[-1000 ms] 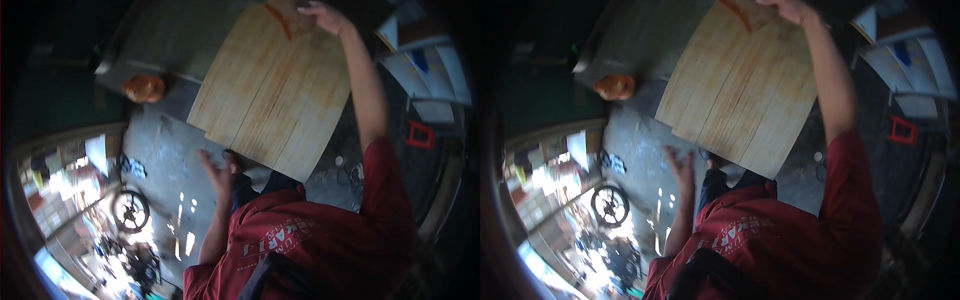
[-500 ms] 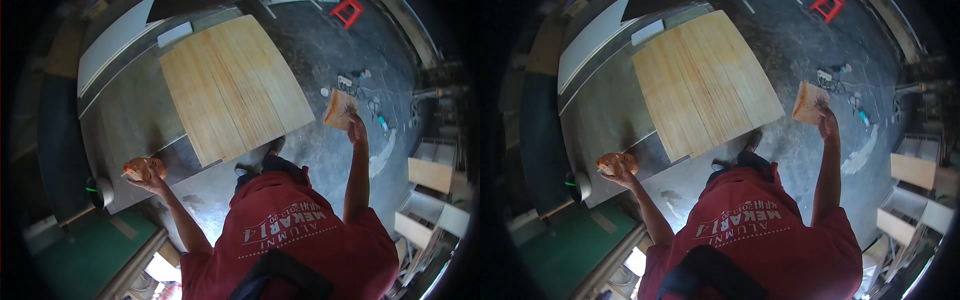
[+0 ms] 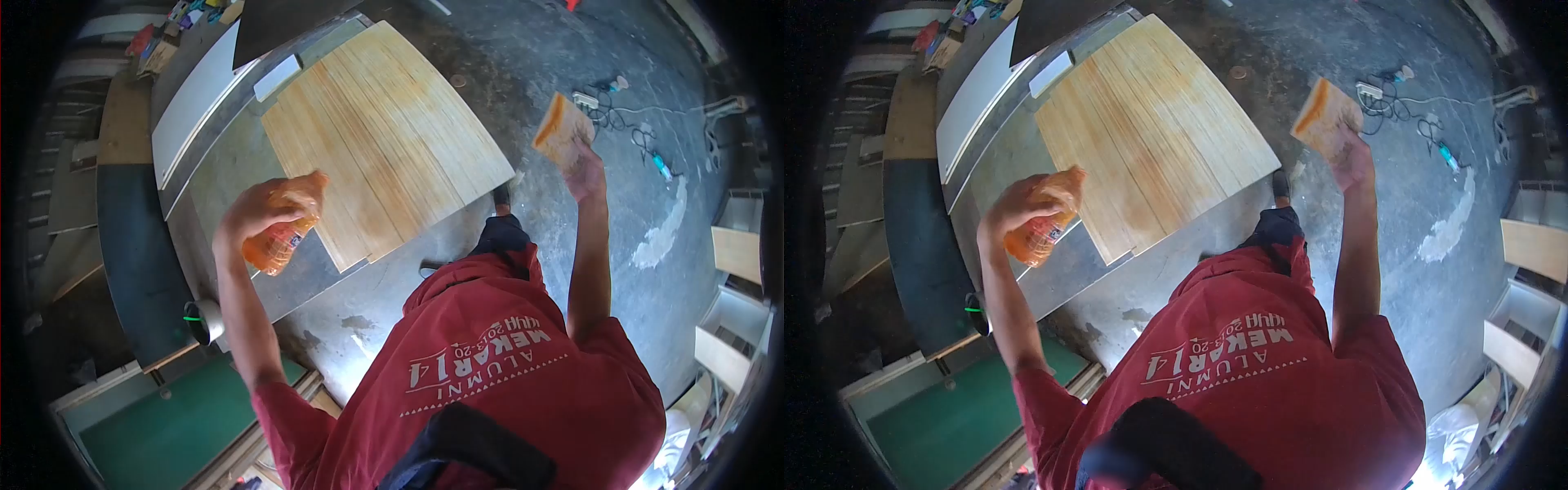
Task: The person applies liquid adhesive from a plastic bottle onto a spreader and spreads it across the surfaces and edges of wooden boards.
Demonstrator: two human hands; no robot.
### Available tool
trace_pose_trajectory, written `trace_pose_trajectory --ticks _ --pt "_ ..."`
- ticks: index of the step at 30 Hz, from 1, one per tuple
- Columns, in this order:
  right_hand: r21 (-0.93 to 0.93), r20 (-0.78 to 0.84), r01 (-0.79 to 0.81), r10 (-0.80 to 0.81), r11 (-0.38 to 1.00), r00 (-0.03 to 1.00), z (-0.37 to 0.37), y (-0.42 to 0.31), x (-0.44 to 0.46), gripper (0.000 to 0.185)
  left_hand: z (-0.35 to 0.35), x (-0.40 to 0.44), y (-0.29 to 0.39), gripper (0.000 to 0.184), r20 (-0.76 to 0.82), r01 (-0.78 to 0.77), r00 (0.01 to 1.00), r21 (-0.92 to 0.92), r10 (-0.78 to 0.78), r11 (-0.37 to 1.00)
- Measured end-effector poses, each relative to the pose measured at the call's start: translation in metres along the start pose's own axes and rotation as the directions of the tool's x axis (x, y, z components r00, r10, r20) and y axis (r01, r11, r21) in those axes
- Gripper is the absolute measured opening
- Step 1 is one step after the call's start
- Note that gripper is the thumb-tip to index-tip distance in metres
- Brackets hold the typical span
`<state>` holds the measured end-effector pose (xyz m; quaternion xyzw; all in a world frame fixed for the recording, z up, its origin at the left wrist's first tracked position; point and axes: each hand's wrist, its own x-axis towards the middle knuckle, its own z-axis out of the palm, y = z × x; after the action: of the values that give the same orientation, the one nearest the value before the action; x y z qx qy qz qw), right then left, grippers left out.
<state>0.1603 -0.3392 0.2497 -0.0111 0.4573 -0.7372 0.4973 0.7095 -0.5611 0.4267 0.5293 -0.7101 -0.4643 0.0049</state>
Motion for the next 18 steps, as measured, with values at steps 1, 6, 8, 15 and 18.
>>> trace_pose_trajectory --ticks 1,6,8,15,18 --pt "-0.001 0.014 -0.019 0.019 1.0 1.0 0.015 -0.007 0.014 0.048 0.005 0.015 0.03 0.06 0.094 0.02 0.994 0.29 -0.049 0.957" --pt "-0.036 0.238 -0.205 0.207 0.978 0.949 0.068 -0.017 0.108 0.044 0.062 0.091 0.124 0.068 0.157 0.153 0.913 0.722 -0.376 0.675" --pt "-0.124 0.296 -0.325 0.348 0.937 0.89 0.074 -0.023 0.148 0.044 0.084 0.126 0.157 0.065 0.15 0.261 0.847 0.719 -0.51 0.645" --pt "-0.291 0.349 -0.387 0.474 0.875 0.808 0.084 -0.061 0.214 0.042 0.114 0.17 0.233 0.065 0.164 0.403 0.688 0.724 -0.707 0.56" --pt "-0.342 0.375 -0.341 0.46 0.876 0.805 0.076 -0.075 0.226 0.042 0.11 0.165 0.24 0.065 0.155 0.418 0.693 0.709 -0.704 0.568"
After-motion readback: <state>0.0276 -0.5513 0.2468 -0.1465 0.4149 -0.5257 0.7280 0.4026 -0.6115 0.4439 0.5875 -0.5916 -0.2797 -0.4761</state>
